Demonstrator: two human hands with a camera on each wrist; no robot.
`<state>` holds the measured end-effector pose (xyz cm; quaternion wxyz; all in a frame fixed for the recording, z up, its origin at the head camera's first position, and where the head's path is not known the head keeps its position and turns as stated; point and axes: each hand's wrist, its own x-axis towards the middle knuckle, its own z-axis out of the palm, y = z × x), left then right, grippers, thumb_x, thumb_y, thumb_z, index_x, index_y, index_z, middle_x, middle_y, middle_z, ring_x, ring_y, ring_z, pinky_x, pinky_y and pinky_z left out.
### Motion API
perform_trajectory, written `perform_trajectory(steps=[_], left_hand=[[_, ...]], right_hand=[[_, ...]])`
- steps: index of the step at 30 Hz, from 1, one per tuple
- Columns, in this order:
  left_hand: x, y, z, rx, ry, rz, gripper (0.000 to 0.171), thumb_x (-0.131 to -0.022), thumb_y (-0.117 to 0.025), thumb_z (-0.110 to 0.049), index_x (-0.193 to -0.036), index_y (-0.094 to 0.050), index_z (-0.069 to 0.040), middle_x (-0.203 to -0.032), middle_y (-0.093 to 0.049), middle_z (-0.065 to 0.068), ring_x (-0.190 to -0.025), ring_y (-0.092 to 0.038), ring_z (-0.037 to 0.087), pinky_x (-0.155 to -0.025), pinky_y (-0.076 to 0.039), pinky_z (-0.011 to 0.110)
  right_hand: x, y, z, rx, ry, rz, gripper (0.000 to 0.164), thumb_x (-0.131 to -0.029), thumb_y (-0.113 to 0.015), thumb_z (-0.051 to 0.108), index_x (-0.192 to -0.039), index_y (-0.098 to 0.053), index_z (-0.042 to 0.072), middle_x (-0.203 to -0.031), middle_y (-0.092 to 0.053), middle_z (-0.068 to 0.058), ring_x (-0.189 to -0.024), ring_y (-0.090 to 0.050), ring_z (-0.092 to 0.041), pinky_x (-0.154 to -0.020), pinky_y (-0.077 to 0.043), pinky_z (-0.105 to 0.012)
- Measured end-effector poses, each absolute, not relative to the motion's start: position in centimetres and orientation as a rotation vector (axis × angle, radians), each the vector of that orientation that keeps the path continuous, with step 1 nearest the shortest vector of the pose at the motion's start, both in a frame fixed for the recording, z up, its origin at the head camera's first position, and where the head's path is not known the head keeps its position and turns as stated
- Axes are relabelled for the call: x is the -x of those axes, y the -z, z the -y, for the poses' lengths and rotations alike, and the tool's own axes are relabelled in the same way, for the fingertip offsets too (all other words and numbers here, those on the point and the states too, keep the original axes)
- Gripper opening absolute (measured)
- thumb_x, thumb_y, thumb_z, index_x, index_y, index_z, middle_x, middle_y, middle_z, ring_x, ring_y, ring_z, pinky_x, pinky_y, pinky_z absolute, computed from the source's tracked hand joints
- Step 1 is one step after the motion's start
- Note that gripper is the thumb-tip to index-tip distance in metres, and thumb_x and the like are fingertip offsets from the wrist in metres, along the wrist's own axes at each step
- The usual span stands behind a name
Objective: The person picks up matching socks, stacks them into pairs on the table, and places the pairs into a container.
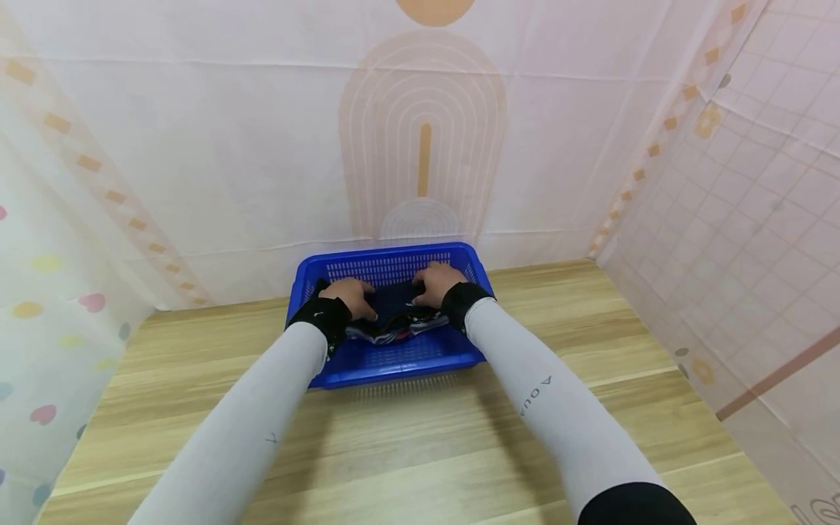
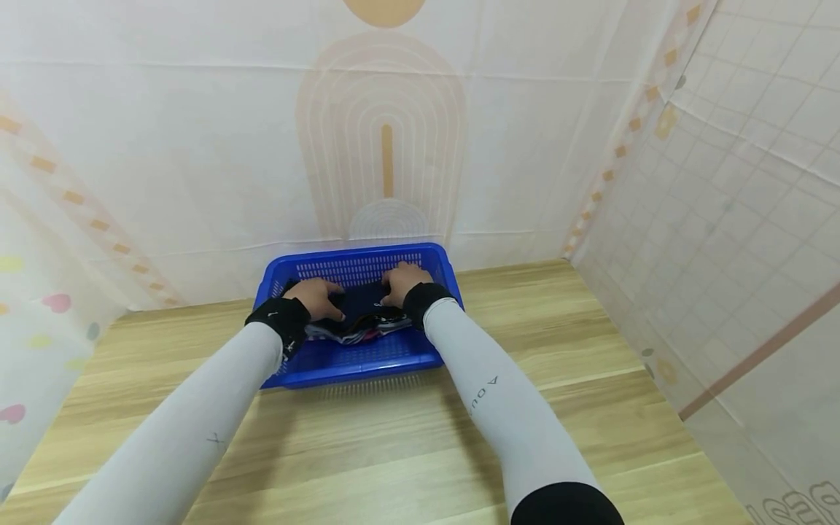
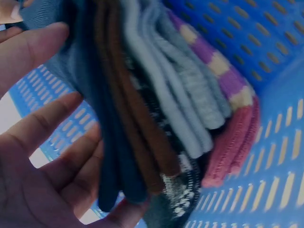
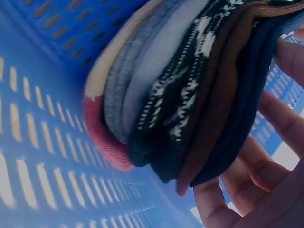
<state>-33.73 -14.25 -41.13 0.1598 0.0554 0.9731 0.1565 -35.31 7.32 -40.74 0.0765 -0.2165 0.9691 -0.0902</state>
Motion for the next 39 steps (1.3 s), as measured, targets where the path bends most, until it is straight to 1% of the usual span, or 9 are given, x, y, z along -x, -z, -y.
perform_trajectory(steps=[3,9,14,20,25,26,33,36,39], left_hand=[[33.6,41.5,14.3,-0.179,-0.414,-2.798,0.068,-0.083,-0.080,-0.029,-0.144,-0.056,-0.011,-0.151,-0.050,0.022,-0.139,-0.045,0.043,-0.109,-0.038,0.067],[33.3,42.0,13.8,-0.181,-0.338,-2.832,0.069,-0.082,-0.081,-0.029,-0.144,-0.057,-0.013,-0.155,-0.042,0.025,-0.142,-0.039,0.046,-0.110,-0.037,0.068],[32.8,42.3,13.2,-0.180,-0.280,-2.867,0.068,-0.081,-0.081,-0.030,-0.143,-0.058,-0.013,-0.154,-0.044,0.024,-0.141,-0.041,0.046,-0.108,-0.038,0.069],[32.4,42.8,12.8,-0.178,-0.261,-2.889,0.067,-0.082,-0.081,-0.030,-0.143,-0.058,-0.014,-0.146,-0.050,0.024,-0.136,-0.046,0.045,-0.106,-0.040,0.068],[32.6,43.3,13.2,-0.177,-0.261,-2.901,0.068,-0.081,-0.082,-0.032,-0.143,-0.058,-0.016,-0.145,-0.051,0.023,-0.134,-0.048,0.044,-0.105,-0.040,0.068],[32.7,43.3,13.2,-0.176,-0.262,-2.903,0.069,-0.081,-0.082,-0.033,-0.143,-0.058,-0.016,-0.145,-0.051,0.023,-0.134,-0.048,0.044,-0.105,-0.041,0.068],[32.7,43.9,13.7,-0.159,-0.280,-2.916,0.068,-0.080,-0.082,-0.032,-0.143,-0.059,-0.015,-0.143,-0.052,0.024,-0.133,-0.049,0.044,-0.105,-0.040,0.068],[32.6,44.1,14.0,-0.157,-0.313,-2.907,0.068,-0.082,-0.080,-0.031,-0.143,-0.058,-0.013,-0.143,-0.054,0.023,-0.132,-0.051,0.044,-0.104,-0.041,0.069],[32.9,43.5,14.3,-0.173,-0.415,-2.871,0.060,-0.087,-0.074,-0.031,-0.141,-0.059,-0.010,-0.144,-0.056,0.022,-0.132,-0.052,0.044,-0.106,-0.042,0.065]], right_hand=[[35.3,41.1,-7.4,0.653,0.264,-2.904,0.046,-0.092,-0.074,0.038,-0.133,-0.067,0.018,-0.131,-0.063,-0.010,-0.125,-0.058,-0.028,-0.108,-0.047,-0.043],[36.1,42.6,-7.4,0.632,0.224,-2.905,0.045,-0.092,-0.073,0.042,-0.132,-0.068,0.023,-0.127,-0.061,-0.009,-0.119,-0.059,-0.028,-0.101,-0.052,-0.046],[36.6,43.4,-7.7,0.622,0.236,-2.903,0.044,-0.091,-0.074,0.043,-0.130,-0.069,0.025,-0.129,-0.061,-0.009,-0.122,-0.058,-0.031,-0.102,-0.051,-0.049],[36.2,43.8,-8.0,0.600,0.235,-2.897,0.044,-0.091,-0.073,0.044,-0.130,-0.068,0.025,-0.129,-0.060,-0.008,-0.120,-0.056,-0.029,-0.103,-0.050,-0.046],[36.2,43.8,-7.9,0.597,0.251,-2.901,0.043,-0.091,-0.074,0.044,-0.129,-0.069,0.026,-0.129,-0.060,-0.008,-0.117,-0.056,-0.028,-0.101,-0.051,-0.045],[36.7,44.2,-7.8,0.593,0.260,-2.897,0.043,-0.090,-0.075,0.044,-0.129,-0.069,0.027,-0.129,-0.060,-0.008,-0.116,-0.056,-0.028,-0.101,-0.051,-0.045],[36.5,44.2,-7.4,0.596,0.300,-2.870,0.043,-0.091,-0.074,0.041,-0.131,-0.068,0.024,-0.134,-0.060,-0.010,-0.124,-0.055,-0.031,-0.105,-0.049,-0.047],[36.7,44.4,-7.6,0.659,0.327,-2.852,0.044,-0.092,-0.073,0.040,-0.131,-0.068,0.021,-0.133,-0.062,-0.010,-0.125,-0.056,-0.029,-0.108,-0.046,-0.044],[37.1,44.1,-8.1,0.691,0.429,-2.810,0.041,-0.093,-0.072,0.035,-0.130,-0.068,0.016,-0.132,-0.066,-0.009,-0.126,-0.059,-0.027,-0.111,-0.045,-0.040]])
